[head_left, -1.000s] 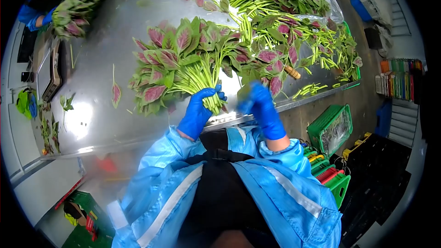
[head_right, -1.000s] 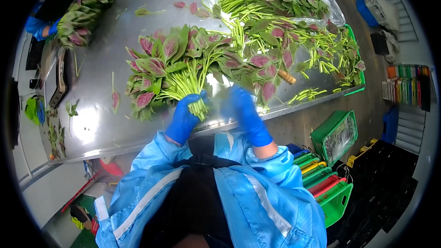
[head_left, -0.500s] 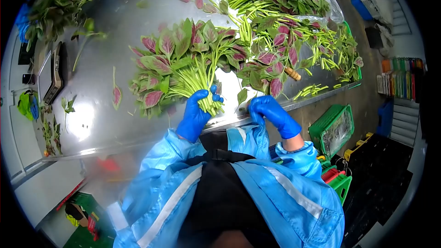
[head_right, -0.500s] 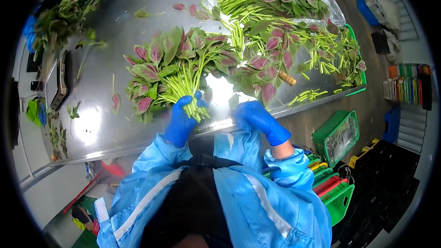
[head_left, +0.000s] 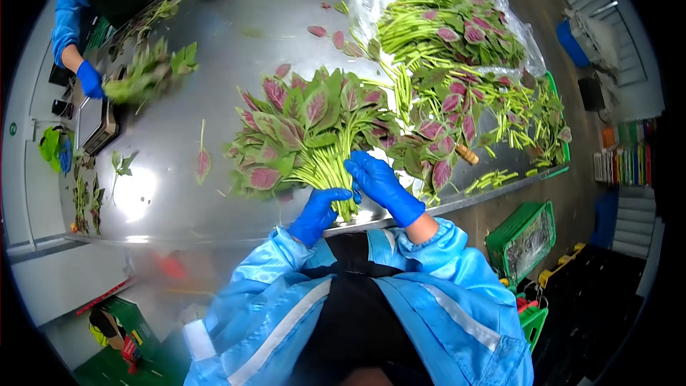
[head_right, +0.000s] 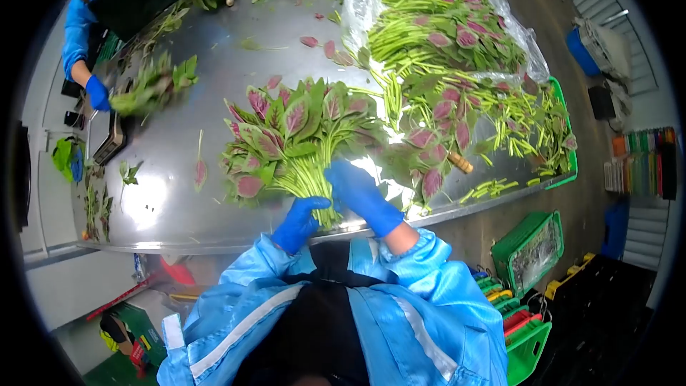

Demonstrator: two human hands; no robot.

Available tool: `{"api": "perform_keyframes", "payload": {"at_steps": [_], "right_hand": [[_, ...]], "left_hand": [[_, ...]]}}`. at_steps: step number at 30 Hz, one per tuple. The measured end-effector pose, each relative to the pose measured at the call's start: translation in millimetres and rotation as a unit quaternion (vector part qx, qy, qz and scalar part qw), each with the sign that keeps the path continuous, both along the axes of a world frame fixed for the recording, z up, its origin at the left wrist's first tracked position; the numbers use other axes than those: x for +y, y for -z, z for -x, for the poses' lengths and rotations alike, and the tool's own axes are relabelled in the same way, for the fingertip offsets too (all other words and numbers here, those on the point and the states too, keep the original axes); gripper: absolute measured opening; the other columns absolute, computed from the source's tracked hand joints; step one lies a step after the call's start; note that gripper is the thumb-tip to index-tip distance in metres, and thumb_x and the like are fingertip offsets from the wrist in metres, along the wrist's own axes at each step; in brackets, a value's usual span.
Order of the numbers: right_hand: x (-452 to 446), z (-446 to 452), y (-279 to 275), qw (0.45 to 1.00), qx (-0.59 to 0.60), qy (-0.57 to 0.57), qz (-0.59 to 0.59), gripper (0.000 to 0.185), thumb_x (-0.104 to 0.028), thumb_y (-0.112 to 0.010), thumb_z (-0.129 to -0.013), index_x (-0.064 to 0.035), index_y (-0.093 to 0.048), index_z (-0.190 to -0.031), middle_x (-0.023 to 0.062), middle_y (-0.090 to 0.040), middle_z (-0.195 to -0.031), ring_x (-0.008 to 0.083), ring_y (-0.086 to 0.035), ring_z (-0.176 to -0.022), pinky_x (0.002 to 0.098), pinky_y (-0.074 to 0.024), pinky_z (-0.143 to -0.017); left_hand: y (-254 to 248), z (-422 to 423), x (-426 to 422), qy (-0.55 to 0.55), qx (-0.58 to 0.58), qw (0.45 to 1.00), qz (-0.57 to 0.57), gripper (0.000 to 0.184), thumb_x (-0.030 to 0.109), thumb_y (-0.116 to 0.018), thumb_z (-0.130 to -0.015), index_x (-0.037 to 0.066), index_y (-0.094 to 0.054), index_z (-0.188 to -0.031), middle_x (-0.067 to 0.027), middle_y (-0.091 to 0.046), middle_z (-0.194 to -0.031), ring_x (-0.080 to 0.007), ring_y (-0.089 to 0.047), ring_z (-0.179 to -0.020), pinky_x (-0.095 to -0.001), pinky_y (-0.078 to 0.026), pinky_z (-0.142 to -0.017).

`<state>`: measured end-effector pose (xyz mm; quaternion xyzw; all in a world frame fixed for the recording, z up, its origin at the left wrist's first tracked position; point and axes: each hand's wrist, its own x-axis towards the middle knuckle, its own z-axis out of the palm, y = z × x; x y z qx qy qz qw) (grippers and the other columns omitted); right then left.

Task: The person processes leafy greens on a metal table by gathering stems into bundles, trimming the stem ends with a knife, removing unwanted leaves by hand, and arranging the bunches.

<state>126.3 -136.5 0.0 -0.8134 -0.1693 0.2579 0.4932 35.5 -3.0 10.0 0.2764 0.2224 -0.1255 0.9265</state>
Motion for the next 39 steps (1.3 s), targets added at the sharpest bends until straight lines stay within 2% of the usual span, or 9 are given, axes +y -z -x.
{"api": "perform_keyframes", "payload": {"at_steps": [6, 8, 10, 13, 19, 29, 32, 36, 39], "right_hand": [[-9.2, -24.7, -14.8, 0.989, 0.127, -0.044, -0.066, 0.042, -0.031, -0.05, -0.094, 0.0022, -0.052, -0.121, 0.0099, -0.063, -0.104, 0.0169, -0.061, -0.093, 0.0289, -0.0473, -0.083], [-1.5, -31.7, -23.0, 0.841, 0.403, 0.135, -0.334, 0.045, -0.034, -0.048, -0.095, -0.0005, -0.05, -0.124, 0.009, -0.06, -0.113, 0.021, -0.061, -0.096, 0.0318, -0.0476, -0.086], [4.5, -31.4, -40.4, 0.747, 0.421, 0.165, -0.487, 0.045, -0.04, -0.046, -0.094, -0.0028, -0.05, -0.12, 0.008, -0.059, -0.114, 0.0227, -0.058, -0.102, 0.0353, -0.0486, -0.086], [-0.7, -27.6, -47.6, 0.716, 0.358, -0.005, -0.6, 0.051, -0.042, -0.042, -0.095, -0.0039, -0.042, -0.129, 0.0102, -0.052, -0.123, 0.024, -0.053, -0.109, 0.0368, -0.0447, -0.092], [-22.8, -17.2, -24.1, 0.741, 0.402, 0.082, -0.532, 0.046, -0.033, -0.04, -0.096, -0.0038, -0.039, -0.132, 0.01, -0.05, -0.125, 0.024, -0.052, -0.111, 0.0379, -0.0428, -0.096], [-52.8, -15.7, -8.4, 0.782, 0.383, 0.113, -0.478, 0.041, -0.019, -0.037, -0.098, -0.0037, -0.036, -0.136, 0.0096, -0.048, -0.13, 0.0241, -0.05, -0.115, 0.0398, -0.0397, -0.101], [-44.5, -39.0, -5.3, 0.799, 0.34, 0.121, -0.481, 0.039, -0.027, -0.037, -0.098, -0.0038, -0.044, -0.129, 0.0104, -0.051, -0.125, 0.0242, -0.052, -0.111, 0.0388, -0.0384, -0.102], [-41.6, -60.2, -30.6, 0.721, 0.469, 0.102, -0.501, 0.053, -0.047, -0.042, -0.093, -0.0051, -0.05, -0.124, 0.0121, -0.057, -0.119, 0.0254, -0.055, -0.106, 0.0406, -0.0405, -0.098], [-56.1, -77.9, -12.2, 0.866, 0.265, 0.224, -0.36, 0.048, -0.042, -0.05, -0.092, -0.0048, -0.053, -0.122, 0.01, -0.057, -0.12, 0.0204, -0.055, -0.106, 0.0325, -0.0402, -0.097]], "left_hand": [[-5.7, -4.0, 8.8, 0.018, -0.091, 0.978, -0.188, 0.047, -0.002, -0.066, -0.075, -0.003, -0.049, -0.119, -0.0123, -0.06, -0.106, -0.0211, -0.061, -0.092, -0.034, -0.051, -0.08], [0.1, -10.0, 18.9, 0.051, -0.168, 0.89, -0.421, 0.046, 0.002, -0.067, -0.078, -0.001, -0.05, -0.121, -0.0086, -0.058, -0.11, -0.0167, -0.058, -0.096, -0.032, -0.048, -0.085], [-2.3, -15.2, 40.5, 0.056, -0.206, 0.783, -0.585, 0.046, 0.003, -0.067, -0.078, 0.0, -0.05, -0.121, -0.0082, -0.058, -0.108, -0.0167, -0.058, -0.095, -0.0319, -0.048, -0.085], [-14.2, -18.3, 69.3, 0.057, -0.221, 0.62, -0.751, 0.045, 0.003, -0.066, -0.078, 0.001, -0.051, -0.12, -0.0077, -0.058, -0.106, -0.0167, -0.058, -0.093, -0.0319, -0.048, -0.084], [-22.5, -22.1, 98.3, 0.068, -0.224, 0.433, -0.87, 0.043, 0.004, -0.065, -0.078, 0.002, -0.052, -0.119, -0.0066, -0.057, -0.102, -0.0166, -0.057, -0.09, -0.0318, -0.047, -0.083], [-29.1, -35.9, 99.6, 0.051, -0.245, 0.324, -0.912, 0.04, 0.005, -0.062, -0.077, 0.005, -0.055, -0.117, -0.0049, -0.057, -0.095, -0.0164, -0.056, -0.084, -0.0317, -0.046, -0.081], [-30.8, -43.6, 97.8, 0.039, -0.25, 0.295, -0.921, 0.04, 0.005, -0.062, -0.077, 0.006, -0.055, -0.116, -0.0043, -0.056, -0.093, -0.0163, -0.056, -0.082, -0.0317, -0.046, -0.08], [-27.0, -50.3, 101.8, 0.027, -0.241, 0.257, -0.935, 0.039, 0.006, -0.061, -0.077, 0.008, -0.056, -0.115, -0.0036, -0.056, -0.09, -0.0163, -0.056, -0.08, -0.0317, -0.045, -0.079], [-28.3, -44.8, 113.5, 0.025, -0.222, 0.237, -0.945, 0.038, 0.006, -0.06, -0.076, 0.008, -0.057, -0.114, -0.0031, -0.056, -0.088, -0.0162, -0.056, -0.078, -0.0316, -0.045, -0.078]]}}
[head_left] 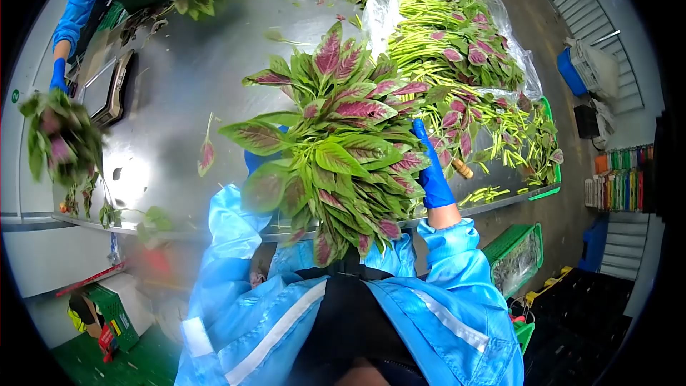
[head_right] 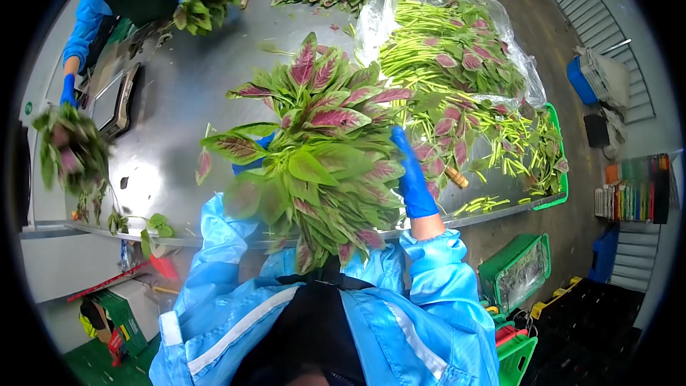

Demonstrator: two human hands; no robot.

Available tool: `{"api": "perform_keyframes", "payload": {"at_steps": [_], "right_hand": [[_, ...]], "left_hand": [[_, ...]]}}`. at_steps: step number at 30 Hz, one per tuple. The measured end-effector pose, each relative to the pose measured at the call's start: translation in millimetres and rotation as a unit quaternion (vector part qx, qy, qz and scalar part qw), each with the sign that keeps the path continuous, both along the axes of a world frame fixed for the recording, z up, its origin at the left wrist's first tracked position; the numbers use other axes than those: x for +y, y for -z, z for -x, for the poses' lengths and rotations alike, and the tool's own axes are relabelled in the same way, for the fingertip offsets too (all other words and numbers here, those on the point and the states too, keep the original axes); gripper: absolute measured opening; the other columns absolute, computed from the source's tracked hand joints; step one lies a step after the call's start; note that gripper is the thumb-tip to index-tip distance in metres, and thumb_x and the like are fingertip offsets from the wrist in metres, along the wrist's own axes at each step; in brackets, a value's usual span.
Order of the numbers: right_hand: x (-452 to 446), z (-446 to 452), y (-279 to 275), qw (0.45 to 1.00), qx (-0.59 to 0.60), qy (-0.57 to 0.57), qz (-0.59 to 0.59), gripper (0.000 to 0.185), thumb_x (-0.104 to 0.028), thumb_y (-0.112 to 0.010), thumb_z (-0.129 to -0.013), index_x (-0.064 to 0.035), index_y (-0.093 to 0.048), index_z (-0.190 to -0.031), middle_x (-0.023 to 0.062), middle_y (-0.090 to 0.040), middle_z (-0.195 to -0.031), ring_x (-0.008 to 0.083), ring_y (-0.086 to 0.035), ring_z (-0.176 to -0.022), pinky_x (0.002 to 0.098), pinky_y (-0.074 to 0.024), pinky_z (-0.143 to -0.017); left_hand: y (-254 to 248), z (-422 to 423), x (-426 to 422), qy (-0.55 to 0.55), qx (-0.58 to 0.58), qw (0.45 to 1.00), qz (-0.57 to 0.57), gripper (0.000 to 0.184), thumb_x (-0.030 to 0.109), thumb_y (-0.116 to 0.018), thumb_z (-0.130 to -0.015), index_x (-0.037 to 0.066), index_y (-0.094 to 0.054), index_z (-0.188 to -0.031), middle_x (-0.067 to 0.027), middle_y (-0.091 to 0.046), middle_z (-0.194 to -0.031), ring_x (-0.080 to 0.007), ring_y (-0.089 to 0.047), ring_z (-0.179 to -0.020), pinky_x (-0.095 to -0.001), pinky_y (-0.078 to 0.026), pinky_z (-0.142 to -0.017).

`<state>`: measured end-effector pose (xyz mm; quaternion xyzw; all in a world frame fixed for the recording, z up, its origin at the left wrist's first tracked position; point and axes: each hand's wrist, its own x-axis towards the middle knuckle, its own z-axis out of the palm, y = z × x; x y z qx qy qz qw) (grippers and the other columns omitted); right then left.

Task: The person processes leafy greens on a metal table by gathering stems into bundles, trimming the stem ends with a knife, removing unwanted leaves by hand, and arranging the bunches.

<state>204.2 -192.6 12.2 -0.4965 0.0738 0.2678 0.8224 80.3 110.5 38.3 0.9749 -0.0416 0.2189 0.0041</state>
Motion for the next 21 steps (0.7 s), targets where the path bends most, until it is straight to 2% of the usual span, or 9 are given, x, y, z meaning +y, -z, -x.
{"api": "perform_keyframes", "payload": {"at_steps": [3, 6, 9, 11, 13, 15, 17, 20, 21], "right_hand": [[-6.5, -18.9, -35.5, 0.911, -0.314, 0.154, 0.22, 0.036, -0.016, -0.057, -0.091, -0.0042, -0.051, -0.124, 0.0096, -0.053, -0.126, 0.0162, -0.052, -0.111, 0.0292, -0.0403, -0.095], [3.1, -7.9, -115.1, 0.881, -0.385, 0.228, 0.152, 0.021, 0.002, -0.056, -0.087, -0.0028, -0.059, -0.107, 0.0106, -0.06, -0.117, 0.0159, -0.055, -0.107, 0.027, -0.0435, -0.09], [22.8, 10.4, -165.9, 0.785, -0.557, 0.12, 0.243, 0.022, 0.003, -0.061, -0.082, -0.0041, -0.061, -0.104, 0.011, -0.065, -0.103, 0.0209, -0.062, -0.092, 0.0301, -0.0485, -0.081], [41.3, 14.5, -180.7, 0.639, -0.682, 0.046, 0.354, 0.02, 0.0, -0.063, -0.077, -0.0053, -0.062, -0.097, 0.0122, -0.065, -0.091, 0.0247, -0.063, -0.083, 0.0328, -0.0495, -0.072], [59.7, 30.7, -169.4, 0.593, -0.672, -0.059, 0.439, 0.022, -0.007, -0.064, -0.078, -0.0066, -0.061, -0.1, 0.0128, -0.063, -0.093, 0.0284, -0.062, -0.081, 0.0354, -0.0491, -0.071], [76.7, 58.4, -147.9, 0.574, -0.637, -0.302, 0.418, 0.019, -0.013, -0.062, -0.079, -0.0068, -0.06, -0.097, 0.0126, -0.061, -0.086, 0.0315, -0.059, -0.08, 0.0378, -0.0482, -0.069], [83.1, 93.6, -135.9, 0.65, -0.622, -0.303, 0.315, 0.017, -0.015, -0.06, -0.08, -0.0067, -0.058, -0.094, 0.0121, -0.058, -0.082, 0.0321, -0.059, -0.082, 0.0394, -0.0479, -0.068], [79.3, 99.1, -139.9, 0.616, -0.631, -0.364, 0.298, 0.019, -0.015, -0.06, -0.081, -0.007, -0.059, -0.099, 0.0135, -0.061, -0.089, 0.0319, -0.06, -0.079, 0.038, -0.0485, -0.07], [74.3, 94.1, -149.0, 0.648, -0.635, -0.346, 0.238, 0.022, -0.017, -0.06, -0.082, -0.0067, -0.06, -0.101, 0.014, -0.062, -0.09, 0.0305, -0.061, -0.079, 0.0364, -0.0486, -0.071]], "left_hand": [[1.9, 5.9, 10.9, -0.021, 0.007, 1.0, -0.018, 0.038, 0.007, -0.06, -0.076, 0.009, -0.057, -0.114, -0.0026, -0.056, -0.086, -0.0162, -0.055, -0.077, -0.0316, -0.045, -0.078], [4.6, 8.9, 17.0, -0.037, 0.008, 0.999, -0.029, 0.037, 0.007, -0.059, -0.076, 0.01, -0.058, -0.113, -0.0021, -0.055, -0.084, -0.0161, -0.055, -0.075, -0.0316, -0.044, -0.077], [8.1, 10.4, 18.0, -0.046, 0.007, 0.998, -0.033, 0.037, 0.007, -0.058, -0.076, 0.011, -0.059, -0.112, -0.0015, -0.055, -0.082, -0.0161, -0.055, -0.073, -0.0315, -0.044, -0.076], [9.9, 8.2, 15.2, -0.049, -0.007, 0.998, -0.036, 0.036, 0.008, -0.058, -0.076, 0.012, -0.059, -0.112, -0.0012, -0.055, -0.081, -0.0161, -0.055, -0.072, -0.0315, -0.044, -0.076], [10.3, 4.0, 10.0, -0.046, -0.045, 0.997, -0.031, 0.036, 0.008, -0.057, -0.075, 0.012, -0.06, -0.111, -0.0008, -0.055, -0.079, -0.016, -0.055, -0.071, -0.0315, -0.044, -0.076], [9.4, -2.6, 6.7, -0.035, -0.1, 0.994, -0.024, 0.041, 0.008, -0.058, -0.071, 0.014, -0.06, -0.111, -0.0003, -0.053, -0.077, -0.0159, -0.053, -0.07, -0.0305, -0.042, -0.072], [13.1, -6.1, 6.0, -0.039, -0.123, 0.991, -0.032, 0.043, 0.008, -0.058, -0.068, 0.015, -0.06, -0.111, -0.0001, -0.052, -0.077, -0.016, -0.053, -0.07, -0.0305, -0.041, -0.071], [17.4, -5.4, 9.7, -0.053, -0.109, 0.992, -0.038, 0.045, 0.006, -0.057, -0.068, 0.015, -0.059, -0.112, -0.0004, -0.053, -0.078, -0.0167, -0.054, -0.071, -0.0317, -0.041, -0.072], [15.2, -3.2, 9.1, -0.051, -0.101, 0.993, -0.018, 0.046, 0.006, -0.057, -0.068, 0.015, -0.059, -0.113, -0.0005, -0.053, -0.079, -0.0171, -0.054, -0.072, -0.032, -0.041, -0.072]]}}
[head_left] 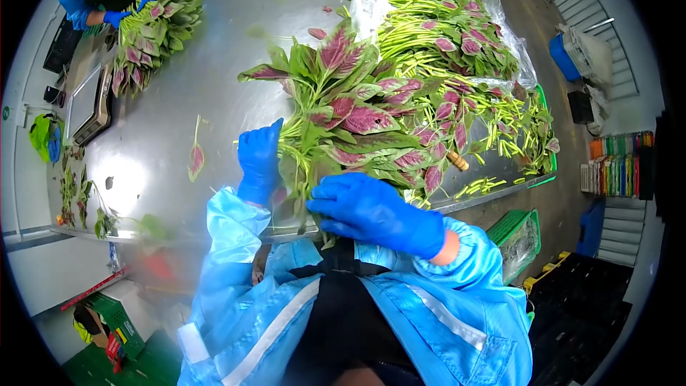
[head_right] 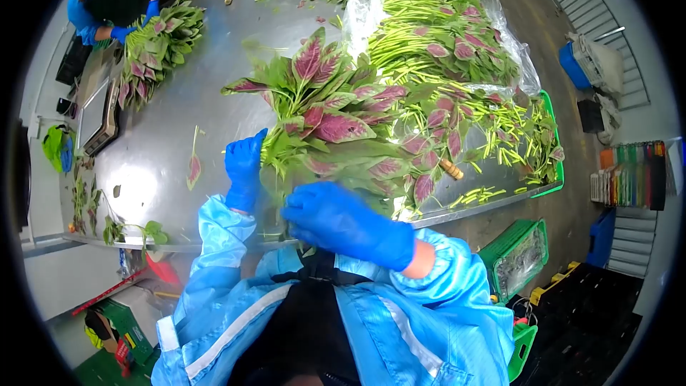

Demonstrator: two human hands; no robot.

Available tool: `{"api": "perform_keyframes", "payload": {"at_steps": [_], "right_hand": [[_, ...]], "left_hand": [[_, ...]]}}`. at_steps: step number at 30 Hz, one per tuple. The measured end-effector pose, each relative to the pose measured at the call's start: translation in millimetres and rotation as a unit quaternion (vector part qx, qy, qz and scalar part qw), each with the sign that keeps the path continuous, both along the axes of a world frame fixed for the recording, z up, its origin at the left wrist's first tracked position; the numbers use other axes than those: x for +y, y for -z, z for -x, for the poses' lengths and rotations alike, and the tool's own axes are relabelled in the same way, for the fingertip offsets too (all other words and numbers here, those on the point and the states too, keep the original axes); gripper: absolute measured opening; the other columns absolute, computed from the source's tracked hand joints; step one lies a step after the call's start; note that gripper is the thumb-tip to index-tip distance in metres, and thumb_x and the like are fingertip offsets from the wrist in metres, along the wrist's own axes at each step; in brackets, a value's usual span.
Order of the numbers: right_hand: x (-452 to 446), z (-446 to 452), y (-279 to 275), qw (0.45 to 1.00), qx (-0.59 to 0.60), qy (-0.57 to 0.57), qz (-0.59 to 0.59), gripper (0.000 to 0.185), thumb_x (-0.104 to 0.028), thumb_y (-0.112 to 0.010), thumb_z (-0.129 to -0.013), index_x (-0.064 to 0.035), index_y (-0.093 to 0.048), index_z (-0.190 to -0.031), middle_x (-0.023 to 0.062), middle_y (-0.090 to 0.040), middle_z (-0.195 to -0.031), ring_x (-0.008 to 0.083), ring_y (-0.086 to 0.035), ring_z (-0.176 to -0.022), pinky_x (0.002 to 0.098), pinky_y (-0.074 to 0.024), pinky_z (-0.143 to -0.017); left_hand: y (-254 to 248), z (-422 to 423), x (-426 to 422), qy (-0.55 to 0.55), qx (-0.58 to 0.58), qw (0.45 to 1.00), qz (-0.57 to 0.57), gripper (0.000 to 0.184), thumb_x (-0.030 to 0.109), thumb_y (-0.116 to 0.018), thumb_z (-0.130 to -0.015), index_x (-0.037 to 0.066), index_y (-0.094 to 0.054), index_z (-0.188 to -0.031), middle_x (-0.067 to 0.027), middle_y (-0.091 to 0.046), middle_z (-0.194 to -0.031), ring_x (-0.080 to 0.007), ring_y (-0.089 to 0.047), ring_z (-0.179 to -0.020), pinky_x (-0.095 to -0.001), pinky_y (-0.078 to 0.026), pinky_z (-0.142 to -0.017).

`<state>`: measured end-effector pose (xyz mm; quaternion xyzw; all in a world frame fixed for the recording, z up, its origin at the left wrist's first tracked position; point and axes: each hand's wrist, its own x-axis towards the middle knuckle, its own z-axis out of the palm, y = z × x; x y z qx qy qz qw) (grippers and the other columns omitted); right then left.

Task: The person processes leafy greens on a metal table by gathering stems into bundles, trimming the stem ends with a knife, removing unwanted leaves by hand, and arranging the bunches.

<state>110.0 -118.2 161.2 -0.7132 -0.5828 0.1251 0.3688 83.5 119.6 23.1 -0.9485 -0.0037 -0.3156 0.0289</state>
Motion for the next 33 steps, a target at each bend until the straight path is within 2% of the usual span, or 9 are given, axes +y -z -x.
{"api": "perform_keyframes", "payload": {"at_steps": [2, 3, 5, 7, 9, 10, 13, 21, 33], "right_hand": [[-22.3, -26.7, -21.8, 0.99, 0.068, -0.031, -0.118, 0.026, -0.019, -0.059, -0.083, -0.006, -0.062, -0.106, 0.0151, -0.063, -0.092, 0.0277, -0.063, -0.08, 0.0332, -0.0488, -0.071], [-41.1, -48.5, -22.8, 0.96, 0.215, -0.063, -0.167, 0.029, -0.019, -0.061, -0.084, -0.0066, -0.062, -0.11, 0.0147, -0.064, -0.096, 0.0248, -0.063, -0.084, 0.032, -0.0487, -0.074], [-59.1, -81.9, -42.4, 0.886, 0.423, 0.121, -0.146, 0.028, -0.018, -0.062, -0.084, -0.0069, -0.064, -0.11, 0.0128, -0.066, -0.097, 0.0198, -0.064, -0.086, 0.0305, -0.0488, -0.076], [-60.9, -88.3, -55.6, 0.869, 0.328, 0.368, -0.037, 0.024, -0.017, -0.062, -0.084, -0.0068, -0.067, -0.105, 0.0104, -0.067, -0.094, 0.0165, -0.063, -0.083, 0.0294, -0.049, -0.075], [-63.5, -89.8, -30.9, 0.904, 0.043, 0.424, 0.031, 0.022, -0.019, -0.06, -0.086, -0.0071, -0.068, -0.103, 0.0086, -0.067, -0.095, 0.0142, -0.063, -0.08, 0.0276, -0.049, -0.073], [-57.8, -87.7, -23.3, 0.92, 0.163, 0.353, -0.044, 0.023, -0.025, -0.061, -0.084, -0.0115, -0.068, -0.101, 0.0073, -0.067, -0.088, 0.0165, -0.063, -0.074, 0.028, -0.0489, -0.068], [-24.9, -77.6, -28.2, 0.947, -0.091, 0.294, 0.086, 0.011, -0.023, -0.066, -0.076, -0.0168, -0.068, -0.085, 0.0098, -0.061, -0.077, 0.0304, -0.061, -0.072, 0.0383, -0.0486, -0.061], [5.1, -97.7, 20.2, 0.957, -0.223, 0.174, 0.066, 0.009, -0.011, -0.063, -0.071, -0.0089, -0.063, -0.08, 0.0115, -0.059, -0.079, 0.0321, -0.06, -0.066, 0.0403, -0.0483, -0.056], [0.4, -109.6, 56.1, 0.94, -0.305, 0.143, 0.043, 0.026, -0.009, -0.058, -0.074, -0.0083, -0.058, -0.1, 0.0122, -0.056, -0.076, 0.0281, -0.06, -0.059, 0.0363, -0.0467, -0.047]], "left_hand": [[-3.2, 2.9, -0.8, 0.005, 0.013, 1.0, 0.026, 0.048, 0.006, -0.057, -0.067, 0.015, -0.058, -0.114, -0.0009, -0.053, -0.079, -0.0177, -0.054, -0.073, -0.0326, -0.041, -0.073], [-3.4, 3.2, -0.2, 0.005, 0.019, 0.999, 0.031, 0.048, 0.006, -0.058, -0.067, 0.014, -0.057, -0.115, -0.0011, -0.053, -0.08, -0.0181, -0.054, -0.073, -0.0329, -0.041, -0.073], [-3.8, 5.2, 0.5, 0.011, 0.029, 0.999, 0.034, 0.05, 0.005, -0.058, -0.067, 0.014, -0.057, -0.116, -0.0015, -0.054, -0.081, -0.0187, -0.054, -0.073, -0.0333, -0.041, -0.074], [-5.0, 4.4, 1.2, 0.02, 0.031, 0.999, 0.028, 0.05, 0.005, -0.057, -0.067, 0.014, -0.056, -0.116, -0.0018, -0.054, -0.081, -0.0192, -0.053, -0.073, -0.0335, -0.041, -0.073], [-5.6, 2.7, 1.3, 0.026, 0.038, 0.998, 0.03, 0.05, 0.005, -0.057, -0.067, 0.013, -0.056, -0.116, -0.0021, -0.054, -0.081, -0.0194, -0.053, -0.074, -0.0339, -0.041, -0.073], [-5.1, 4.4, 0.1, 0.027, 0.044, 0.998, 0.032, 0.05, 0.004, -0.057, -0.066, 0.013, -0.056, -0.116, -0.0023, -0.054, -0.082, -0.0195, -0.053, -0.074, -0.0341, -0.041, -0.073], [-6.5, -0.2, -2.5, 0.054, 0.039, 0.997, 0.031, 0.051, 0.004, -0.057, -0.066, 0.013, -0.057, -0.116, -0.0025, -0.054, -0.082, -0.0194, -0.053, -0.073, -0.0348, -0.042, -0.073], [-9.5, -3.5, -13.3, 0.067, 0.045, 0.996, 0.027, 0.051, 0.006, -0.058, -0.067, 0.012, -0.056, -0.117, -0.0025, -0.052, -0.079, -0.0192, -0.053, -0.071, -0.0346, -0.041, -0.072], [-8.1, -11.0, -16.7, 0.05, 0.099, 0.994, 0.016, 0.051, 0.005, -0.059, -0.067, 0.016, -0.057, -0.117, -0.0022, -0.053, -0.077, -0.0199, -0.054, -0.072, -0.0356, -0.043, -0.072]]}}
